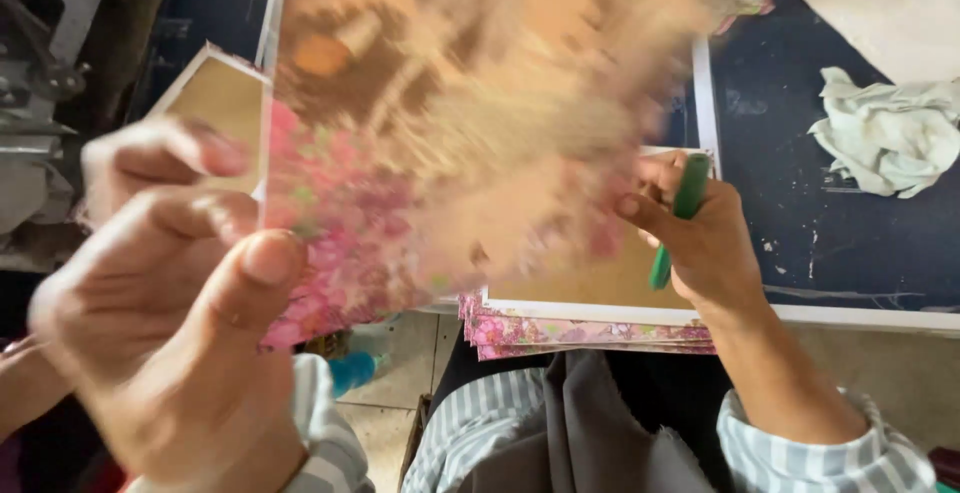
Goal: Applying glue to printed sheets and mounting them onto cardboard boards for final assembly
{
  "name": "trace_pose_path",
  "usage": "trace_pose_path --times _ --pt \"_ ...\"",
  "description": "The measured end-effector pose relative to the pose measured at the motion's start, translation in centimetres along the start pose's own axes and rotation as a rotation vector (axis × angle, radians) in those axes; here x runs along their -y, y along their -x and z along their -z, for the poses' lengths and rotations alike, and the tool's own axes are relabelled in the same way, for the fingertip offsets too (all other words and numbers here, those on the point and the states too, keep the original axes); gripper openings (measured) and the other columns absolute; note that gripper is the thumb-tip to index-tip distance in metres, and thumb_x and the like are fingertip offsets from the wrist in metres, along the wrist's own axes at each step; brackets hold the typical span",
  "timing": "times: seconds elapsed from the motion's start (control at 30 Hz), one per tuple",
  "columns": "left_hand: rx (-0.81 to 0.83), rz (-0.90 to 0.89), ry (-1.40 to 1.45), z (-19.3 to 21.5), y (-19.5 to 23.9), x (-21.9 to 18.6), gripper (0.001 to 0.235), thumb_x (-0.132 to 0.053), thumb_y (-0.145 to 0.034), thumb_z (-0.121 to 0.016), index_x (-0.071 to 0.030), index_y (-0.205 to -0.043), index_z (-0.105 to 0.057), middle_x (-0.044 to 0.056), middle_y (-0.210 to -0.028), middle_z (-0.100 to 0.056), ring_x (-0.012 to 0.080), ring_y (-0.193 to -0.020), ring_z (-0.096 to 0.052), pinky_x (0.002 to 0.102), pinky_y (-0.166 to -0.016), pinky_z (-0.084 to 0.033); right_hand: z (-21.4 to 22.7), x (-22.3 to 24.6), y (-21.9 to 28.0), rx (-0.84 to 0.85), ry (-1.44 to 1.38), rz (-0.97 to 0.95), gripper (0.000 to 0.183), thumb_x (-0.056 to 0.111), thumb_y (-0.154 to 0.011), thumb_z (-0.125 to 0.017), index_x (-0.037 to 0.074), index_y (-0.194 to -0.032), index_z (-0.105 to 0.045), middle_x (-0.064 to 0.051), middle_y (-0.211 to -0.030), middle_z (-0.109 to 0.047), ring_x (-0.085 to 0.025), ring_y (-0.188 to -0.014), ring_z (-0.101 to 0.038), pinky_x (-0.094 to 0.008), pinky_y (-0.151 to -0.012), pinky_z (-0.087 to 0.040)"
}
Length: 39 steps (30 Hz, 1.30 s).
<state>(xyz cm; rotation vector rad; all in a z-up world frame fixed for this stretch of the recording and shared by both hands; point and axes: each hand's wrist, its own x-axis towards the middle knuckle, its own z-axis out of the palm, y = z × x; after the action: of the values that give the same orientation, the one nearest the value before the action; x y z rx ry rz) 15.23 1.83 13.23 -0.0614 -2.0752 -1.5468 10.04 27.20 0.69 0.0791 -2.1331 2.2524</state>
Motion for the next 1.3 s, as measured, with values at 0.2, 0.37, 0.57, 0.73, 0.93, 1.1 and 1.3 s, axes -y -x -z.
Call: trace_pose_path --times 0.2,0.37,0.57,0.73,0.93,1.1,1.3 --pt "0.169 0.176 0.099 -1.7 0.0 6.1 0.017 -0.014 -0.087 -0.062 -0.01 -0.074 -0.053 0.005 -0.1 -0.046 0.0131 -0.101 -0.046 0.027 -0.095 -0.033 6.9 -3.8 3.7 -0.28 -0.172 -0.026 0.021 0.001 -0.074 -0.07 0.013 -0.077 -0.054 -0.016 -0.089 -0.066 -0.012 -0.053 -0.056 -0.022 -0.046 -0.046" --pt "0.354 0.226 -0.067 -4.7 4.4 14.2 0.017 -0.03 -0.079 -0.069 -0.015 -0.074 -0.065 0.003 -0.098 -0.051 0.0164 -0.101 -0.051 0.034 -0.091 -0.038 14.4 -8.3 7.8 -0.36 0.341 -0.04 0.023 0.013 -0.084 -0.072 0.014 -0.085 -0.049 0.005 -0.111 -0.046 -0.005 -0.081 -0.048 -0.014 -0.065 -0.04" --pt "0.422 0.306 -0.257 -6.0 7.3 17.9 0.022 -0.043 -0.074 -0.071 -0.022 -0.076 -0.065 -0.006 -0.1 -0.052 0.0183 -0.105 -0.048 0.04 -0.087 -0.024 16.6 -11.3 9.8 -0.379 0.632 -0.073 0.031 0.011 -0.09 -0.079 0.004 -0.094 -0.049 -0.007 -0.119 -0.048 -0.015 -0.105 -0.052 -0.022 -0.078 -0.045" --pt "0.435 0.278 -0.289 -6.0 7.3 18.1 0.021 -0.041 -0.075 -0.071 -0.02 -0.075 -0.066 -0.006 -0.1 -0.051 0.0177 -0.103 -0.046 0.037 -0.084 -0.023 16.6 -11.5 10.3 -0.383 0.733 -0.123 0.034 0.011 -0.091 -0.08 0.003 -0.093 -0.048 -0.007 -0.115 -0.048 -0.014 -0.093 -0.048 -0.021 -0.069 -0.037" --pt "0.418 0.228 -0.3 -5.9 7.8 18.5 0.023 -0.043 -0.076 -0.069 -0.02 -0.076 -0.066 -0.005 -0.1 -0.05 0.0174 -0.102 -0.046 0.037 -0.084 -0.023 16.2 -11.9 9.9 -0.325 0.708 -0.129 0.027 0.012 -0.089 -0.078 0.005 -0.087 -0.051 -0.006 -0.121 -0.042 -0.014 -0.106 -0.048 -0.02 -0.082 -0.038" --pt "0.391 0.177 -0.313 -6.1 7.9 18.2 0.022 -0.042 -0.079 -0.067 -0.021 -0.076 -0.064 -0.005 -0.101 -0.05 0.0185 -0.101 -0.046 0.039 -0.087 -0.023 13.4 -9.6 9.3 -0.388 0.662 -0.129 0.023 0.009 -0.082 -0.083 0.006 -0.091 -0.062 -0.005 -0.103 -0.052 -0.012 -0.095 -0.052 -0.018 -0.079 -0.041" --pt "0.434 0.098 -0.397 -5.6 7.7 18.7 0.015 -0.026 -0.076 -0.078 -0.019 -0.081 -0.066 0.0 -0.104 -0.054 0.0211 -0.104 -0.049 0.038 -0.091 -0.027 11.1 -7.6 8.6 -0.379 0.769 -0.123 0.025 0.018 -0.072 -0.085 0.007 -0.08 -0.064 -0.003 -0.092 -0.052 -0.013 -0.086 -0.051 -0.023 -0.078 -0.037"
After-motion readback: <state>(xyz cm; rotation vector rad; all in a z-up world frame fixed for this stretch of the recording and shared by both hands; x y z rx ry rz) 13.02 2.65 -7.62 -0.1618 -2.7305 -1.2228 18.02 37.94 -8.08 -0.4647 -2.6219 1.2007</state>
